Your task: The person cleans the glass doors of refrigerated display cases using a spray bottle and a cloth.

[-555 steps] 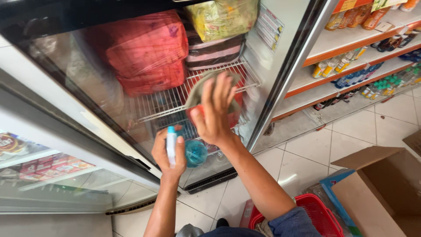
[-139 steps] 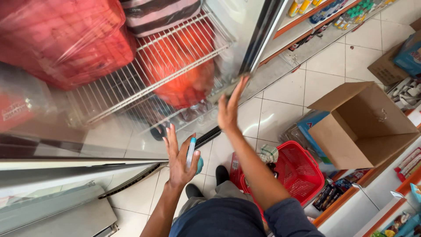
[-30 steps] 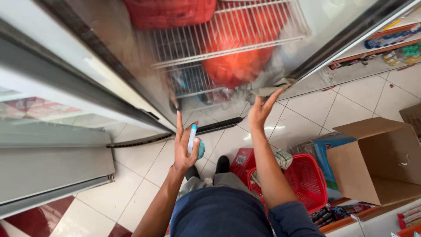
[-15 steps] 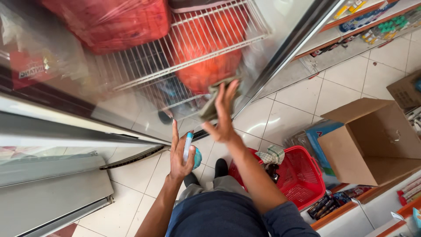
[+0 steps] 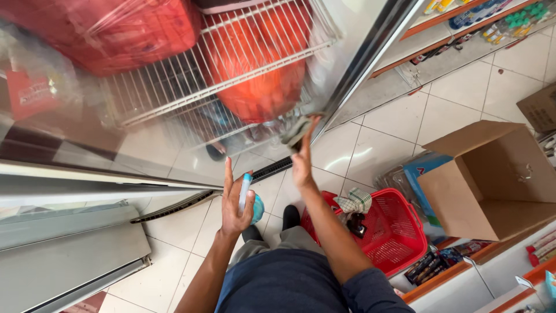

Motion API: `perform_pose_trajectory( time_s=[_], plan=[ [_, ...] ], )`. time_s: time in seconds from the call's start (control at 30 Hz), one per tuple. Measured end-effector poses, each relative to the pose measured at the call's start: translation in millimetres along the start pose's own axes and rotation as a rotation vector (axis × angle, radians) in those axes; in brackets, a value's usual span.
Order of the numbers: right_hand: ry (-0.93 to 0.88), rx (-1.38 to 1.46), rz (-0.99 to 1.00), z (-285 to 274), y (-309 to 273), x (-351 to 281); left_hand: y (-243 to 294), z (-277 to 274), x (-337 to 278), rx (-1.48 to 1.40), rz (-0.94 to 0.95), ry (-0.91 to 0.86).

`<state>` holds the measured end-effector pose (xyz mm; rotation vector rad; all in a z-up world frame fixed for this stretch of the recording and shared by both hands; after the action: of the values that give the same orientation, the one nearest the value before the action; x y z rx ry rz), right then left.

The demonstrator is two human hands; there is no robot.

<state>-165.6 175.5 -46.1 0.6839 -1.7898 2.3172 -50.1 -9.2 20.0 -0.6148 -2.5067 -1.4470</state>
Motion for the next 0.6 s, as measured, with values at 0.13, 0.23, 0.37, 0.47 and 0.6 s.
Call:
perform_pose_trajectory(
  time_s=[0.13, 0.23, 0.37, 0.47, 0.6],
  plan=[
    [-0.184, -0.269, 0.003, 30, -23, 1, 4, 8, 8, 0.038, -0.008, -0.005],
    [-0.146, -0.525, -0.076, 12, -28, 24, 5, 17, 15, 0.067, -0.004, -0.04],
    [0.015, -0.705, -0.086, -42, -24, 36, 5, 23, 24, 0.036, 0.002, 0.001],
    [0.047, -0.584, -0.071, -56, -5, 24, 2, 32, 23, 0.026, -0.018, -0.009],
    [0.101, -0.272, 0.061, -51, 33, -1, -12, 40, 21, -0.047, -0.131, 0.001]
  ],
)
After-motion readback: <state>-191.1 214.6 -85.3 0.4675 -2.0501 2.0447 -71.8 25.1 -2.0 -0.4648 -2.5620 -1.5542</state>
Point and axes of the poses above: each hand's wrist, its own x-axis towards the middle knuckle, its own z-axis out of the palm, y = z × x, the point moved 8 cm from there along x, towards the middle knuckle, and after that the axes turned 14 degrees about -y, right-handed, at the moved point
